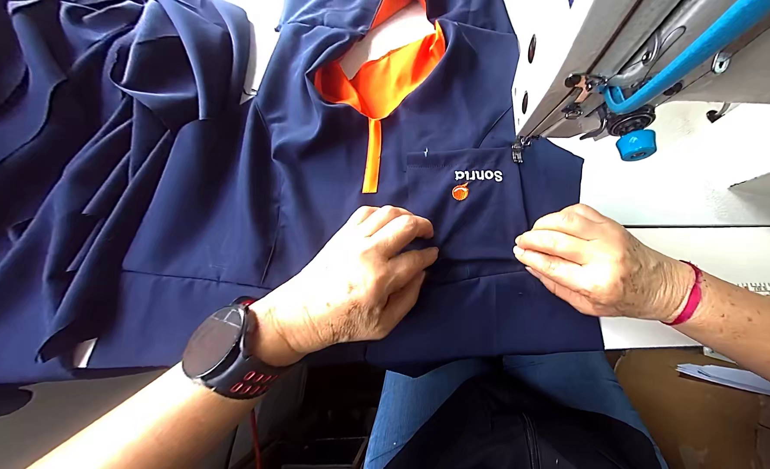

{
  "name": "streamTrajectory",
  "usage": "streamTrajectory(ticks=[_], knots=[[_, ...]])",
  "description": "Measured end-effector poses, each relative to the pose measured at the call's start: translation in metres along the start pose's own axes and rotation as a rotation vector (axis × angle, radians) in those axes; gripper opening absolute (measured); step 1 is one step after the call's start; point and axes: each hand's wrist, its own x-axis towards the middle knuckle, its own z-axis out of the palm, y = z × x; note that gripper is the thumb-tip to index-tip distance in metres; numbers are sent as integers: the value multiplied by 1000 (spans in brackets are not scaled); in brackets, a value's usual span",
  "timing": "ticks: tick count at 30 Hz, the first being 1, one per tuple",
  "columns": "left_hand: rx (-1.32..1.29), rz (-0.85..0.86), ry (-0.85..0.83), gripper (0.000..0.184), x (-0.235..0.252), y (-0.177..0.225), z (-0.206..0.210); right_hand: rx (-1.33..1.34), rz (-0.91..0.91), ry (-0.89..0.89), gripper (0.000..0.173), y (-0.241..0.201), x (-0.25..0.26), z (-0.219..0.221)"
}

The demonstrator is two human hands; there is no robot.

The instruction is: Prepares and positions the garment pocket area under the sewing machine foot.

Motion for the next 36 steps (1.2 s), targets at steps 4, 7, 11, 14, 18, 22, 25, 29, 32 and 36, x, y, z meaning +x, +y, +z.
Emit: streamTrajectory(ticks=[4,7,11,14,18,22,25,29,32,36], knots=[[16,6,-68,69,14,18,6,-2,112,-36,33,-14,-6,-1],[13,4,-133,104,24,35,21,-6,157,-53,35,-20,-9,-1],[15,-11,-187,117,16,40,34,233,278,-88,37,-7,-18,-6],[18,-15,-187,115,13,40,35,445,412,-23,27,3,-13,-10],[-5,-43,-201,110,16,42,32,341,425,24,18,-1,1,-3],[-40,-54,-169,110,13,43,32,203,385,22,19,-6,4,1],[-60,-70,-159,113,12,43,33,164,400,38,19,-8,5,2],[-93,-76,-142,114,12,42,33,118,402,67,19,-12,6,4],[-114,-78,-134,114,12,41,32,13,331,85,19,-14,9,5],[-113,-60,-149,111,12,40,34,-185,115,160,18,-12,9,10]])
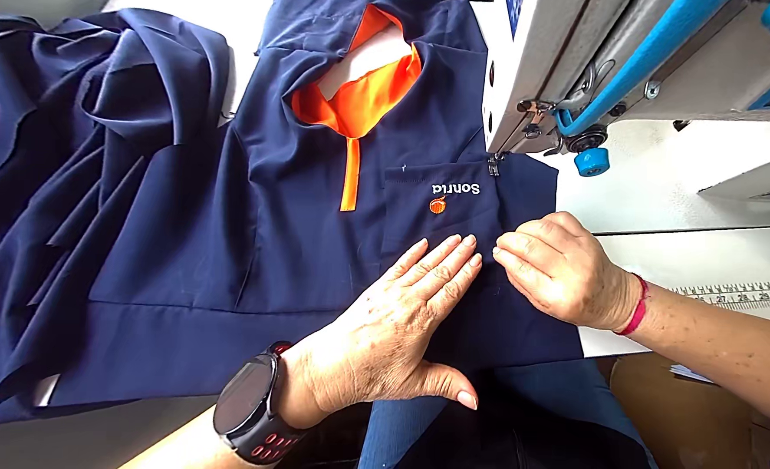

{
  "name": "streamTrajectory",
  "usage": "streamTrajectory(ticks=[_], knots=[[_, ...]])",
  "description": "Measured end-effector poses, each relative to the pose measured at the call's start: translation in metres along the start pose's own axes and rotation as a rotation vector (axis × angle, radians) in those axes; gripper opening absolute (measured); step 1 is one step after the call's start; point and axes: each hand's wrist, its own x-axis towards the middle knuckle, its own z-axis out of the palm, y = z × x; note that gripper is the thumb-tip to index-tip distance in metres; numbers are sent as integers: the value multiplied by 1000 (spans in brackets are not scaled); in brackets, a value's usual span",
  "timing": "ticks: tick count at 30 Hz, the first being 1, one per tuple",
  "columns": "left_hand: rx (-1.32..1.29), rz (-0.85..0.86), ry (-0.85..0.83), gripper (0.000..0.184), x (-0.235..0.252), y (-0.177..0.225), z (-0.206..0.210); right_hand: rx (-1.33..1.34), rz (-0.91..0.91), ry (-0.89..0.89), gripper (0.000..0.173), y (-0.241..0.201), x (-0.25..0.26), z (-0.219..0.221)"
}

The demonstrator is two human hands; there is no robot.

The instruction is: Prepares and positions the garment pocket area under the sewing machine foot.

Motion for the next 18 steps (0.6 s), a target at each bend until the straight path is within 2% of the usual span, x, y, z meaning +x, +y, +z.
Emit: streamTrajectory(ticks=[3,8,10,14,18], knots=[[60,-8,-29,109,1,1,-1,81,29,-75,20,-3,-5,-2],[54,83,-22,105,20,-5,-7,123,116,-220,36,-11,-18,-13],[21,117,-19,113,25,-9,-2,141,135,-241,41,-12,-23,-15],[106,128,-46,121,22,-11,7,383,273,-234,50,3,-34,-26],[111,110,-61,119,21,-9,6,327,364,-170,52,16,-39,-28]])
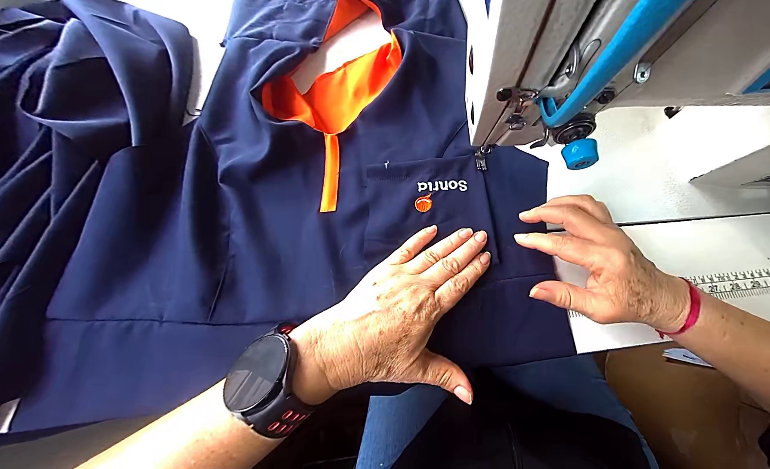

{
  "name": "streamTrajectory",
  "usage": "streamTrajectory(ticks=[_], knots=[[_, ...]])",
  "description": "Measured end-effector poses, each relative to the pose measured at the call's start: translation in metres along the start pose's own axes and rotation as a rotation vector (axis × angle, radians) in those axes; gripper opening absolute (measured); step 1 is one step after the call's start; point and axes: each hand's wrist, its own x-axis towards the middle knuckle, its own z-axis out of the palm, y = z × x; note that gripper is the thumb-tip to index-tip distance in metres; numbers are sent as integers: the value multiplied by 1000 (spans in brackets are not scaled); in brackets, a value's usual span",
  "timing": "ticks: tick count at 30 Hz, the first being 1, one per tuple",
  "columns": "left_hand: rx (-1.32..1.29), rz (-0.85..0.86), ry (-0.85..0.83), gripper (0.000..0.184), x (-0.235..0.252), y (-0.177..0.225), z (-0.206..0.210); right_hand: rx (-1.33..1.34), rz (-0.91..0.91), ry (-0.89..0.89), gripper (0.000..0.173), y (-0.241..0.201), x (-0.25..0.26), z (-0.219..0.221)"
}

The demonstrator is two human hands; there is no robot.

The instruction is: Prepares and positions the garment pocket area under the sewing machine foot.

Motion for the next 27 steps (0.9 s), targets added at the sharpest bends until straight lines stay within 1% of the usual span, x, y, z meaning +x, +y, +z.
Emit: streamTrajectory(ticks=[2,6,11,13,14,16,17,21,24,27], knots=[[-3,-4,-1,116,0,0,0,-68,-27,-4,52,-5,2,2],[-23,-16,-2,115,0,1,1,-113,-104,-50,51,-12,3,11],[-38,-18,12,110,-1,0,1,-189,-139,-71,44,-17,4,10],[-50,-19,22,106,-1,1,1,-166,-91,-72,47,-18,4,7],[-57,-20,25,105,-1,0,1,-148,-38,-52,49,-18,4,4],[-60,-18,32,103,1,1,-1,-133,40,18,46,-20,2,1],[-63,-15,33,103,2,1,-2,-150,34,35,45,-22,0,1],[-70,23,49,100,5,-3,-5,-216,-99,4,46,-27,-11,11],[-90,36,55,100,5,-7,-4,-181,-103,13,47,-26,-5,11],[-116,34,37,101,2,-7,-1,-138,-157,-48,49,-24,-4,13]])
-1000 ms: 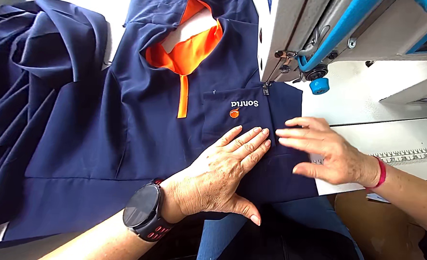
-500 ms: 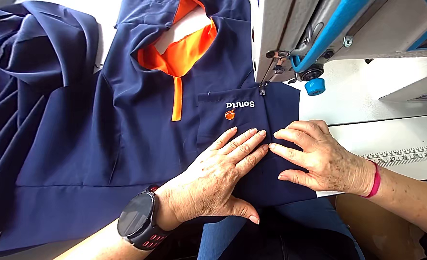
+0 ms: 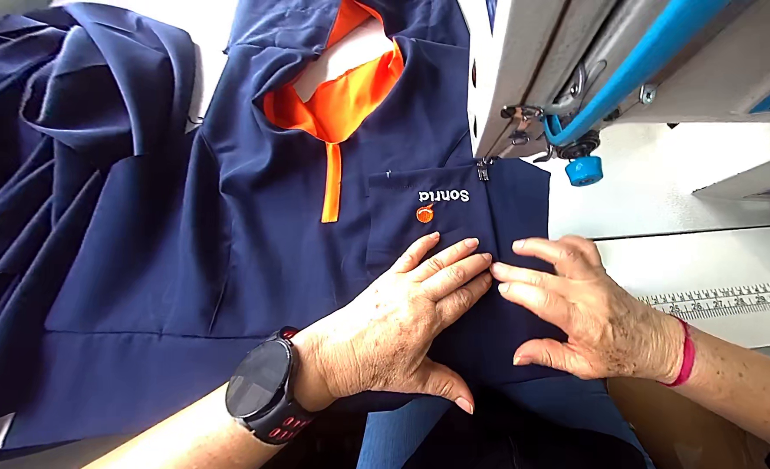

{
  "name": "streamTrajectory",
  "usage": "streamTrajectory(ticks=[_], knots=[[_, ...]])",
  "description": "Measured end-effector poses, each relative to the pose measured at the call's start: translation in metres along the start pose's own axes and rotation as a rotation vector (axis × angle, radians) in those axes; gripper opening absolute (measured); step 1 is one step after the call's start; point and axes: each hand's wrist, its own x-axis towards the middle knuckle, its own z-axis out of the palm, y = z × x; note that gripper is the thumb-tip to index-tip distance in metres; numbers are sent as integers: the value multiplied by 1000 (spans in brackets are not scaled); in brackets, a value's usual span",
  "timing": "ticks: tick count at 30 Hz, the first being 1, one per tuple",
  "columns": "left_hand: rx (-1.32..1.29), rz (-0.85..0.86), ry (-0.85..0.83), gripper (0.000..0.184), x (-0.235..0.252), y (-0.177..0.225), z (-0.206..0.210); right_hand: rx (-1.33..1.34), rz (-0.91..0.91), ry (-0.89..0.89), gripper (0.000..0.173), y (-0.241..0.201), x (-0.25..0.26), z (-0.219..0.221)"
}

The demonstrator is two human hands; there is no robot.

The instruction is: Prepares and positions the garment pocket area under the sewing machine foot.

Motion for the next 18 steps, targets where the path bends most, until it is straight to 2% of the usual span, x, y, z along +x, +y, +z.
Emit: streamTrajectory(ticks=[12,18], knots=[[43,-26,-4,99,-1,-1,2,-49,-15,14,37,-4,-7,4],[55,-35,-3,98,9,-17,-2,-89,-18,1,41,9,3,3]])
